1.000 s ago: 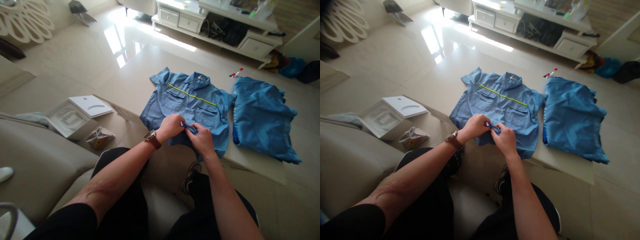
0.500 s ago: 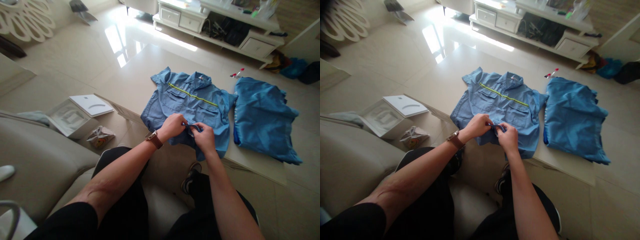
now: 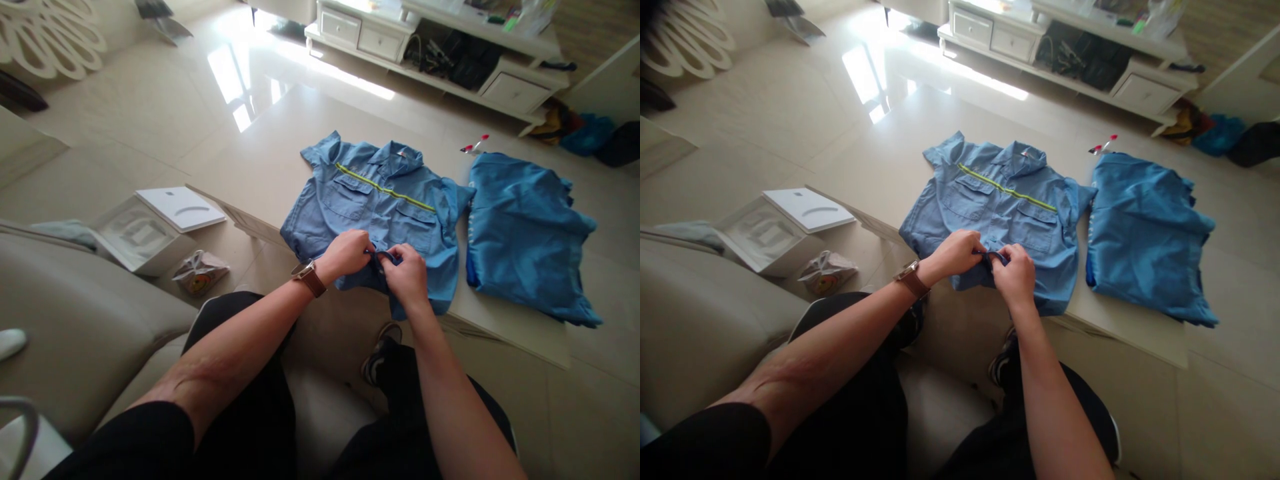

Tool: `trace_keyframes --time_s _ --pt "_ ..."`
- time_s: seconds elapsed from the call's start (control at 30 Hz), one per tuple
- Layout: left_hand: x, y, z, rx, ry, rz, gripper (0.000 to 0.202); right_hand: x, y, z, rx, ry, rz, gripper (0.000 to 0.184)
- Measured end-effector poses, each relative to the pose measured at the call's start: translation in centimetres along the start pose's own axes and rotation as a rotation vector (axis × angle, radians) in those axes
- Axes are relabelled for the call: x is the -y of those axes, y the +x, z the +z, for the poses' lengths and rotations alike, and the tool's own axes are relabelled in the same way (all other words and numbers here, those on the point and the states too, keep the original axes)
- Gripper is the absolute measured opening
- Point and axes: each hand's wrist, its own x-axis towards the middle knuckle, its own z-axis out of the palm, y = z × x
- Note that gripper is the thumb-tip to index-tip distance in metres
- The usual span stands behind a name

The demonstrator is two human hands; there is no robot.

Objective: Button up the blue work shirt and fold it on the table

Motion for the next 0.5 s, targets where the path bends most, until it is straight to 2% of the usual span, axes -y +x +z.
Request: trace_keyframes --time_s 0.5 --pt "-0.66 -0.13 -0.54 0.044 0.03 0.012 0.019 -0.28 -0.18 0.6 0.0 -0.076 -0.042 0.023"
